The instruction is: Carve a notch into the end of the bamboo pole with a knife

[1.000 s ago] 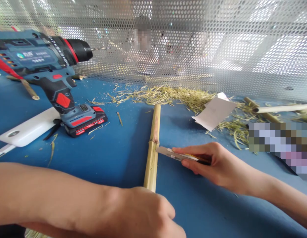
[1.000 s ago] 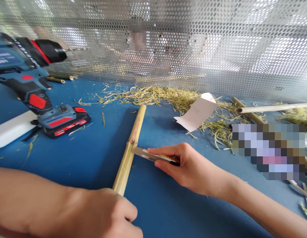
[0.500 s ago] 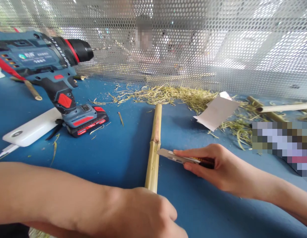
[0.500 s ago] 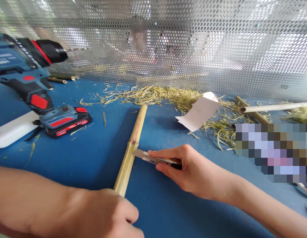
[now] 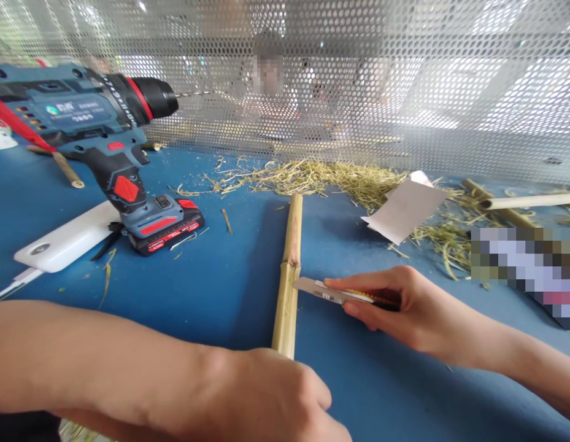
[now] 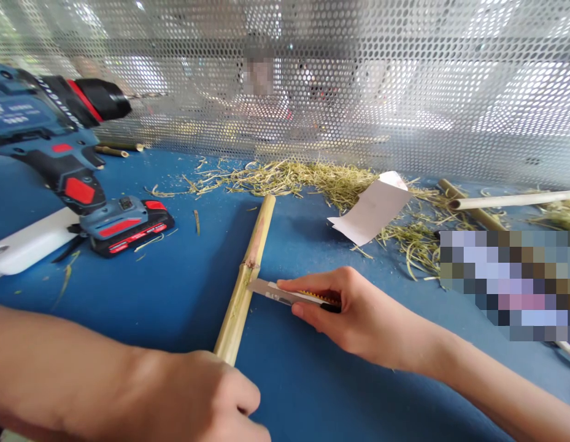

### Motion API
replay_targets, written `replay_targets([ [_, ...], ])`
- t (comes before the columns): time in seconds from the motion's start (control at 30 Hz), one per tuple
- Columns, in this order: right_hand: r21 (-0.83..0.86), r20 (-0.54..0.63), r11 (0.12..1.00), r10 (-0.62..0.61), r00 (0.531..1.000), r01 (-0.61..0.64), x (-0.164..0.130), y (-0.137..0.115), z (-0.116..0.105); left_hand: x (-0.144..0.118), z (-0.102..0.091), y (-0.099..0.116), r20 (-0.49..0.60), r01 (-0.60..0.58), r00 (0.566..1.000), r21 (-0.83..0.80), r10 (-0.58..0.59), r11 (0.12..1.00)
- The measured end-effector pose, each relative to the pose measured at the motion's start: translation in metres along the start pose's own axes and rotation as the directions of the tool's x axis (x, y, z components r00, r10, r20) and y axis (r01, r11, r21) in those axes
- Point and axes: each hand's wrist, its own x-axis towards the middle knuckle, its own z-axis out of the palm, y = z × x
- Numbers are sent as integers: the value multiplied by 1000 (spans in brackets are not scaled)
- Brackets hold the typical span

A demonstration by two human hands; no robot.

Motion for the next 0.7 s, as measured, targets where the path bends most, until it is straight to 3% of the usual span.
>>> replay_targets([
  [0.2, 100, -63, 994, 52, 997, -45, 2, -13, -1, -1, 3, 0, -14, -1, 1000, 16, 1, 1000],
  [0.47, -86, -177, 996, -33, 984, 18, -4, -2, 11, -2, 3, -1, -14, -1, 1000, 19, 2, 1000],
  [0.7, -103, -64, 994, 15, 998, -22, -7, 5, 7, -1, 2, -1, -10, -6, 1000, 19, 6, 1000],
])
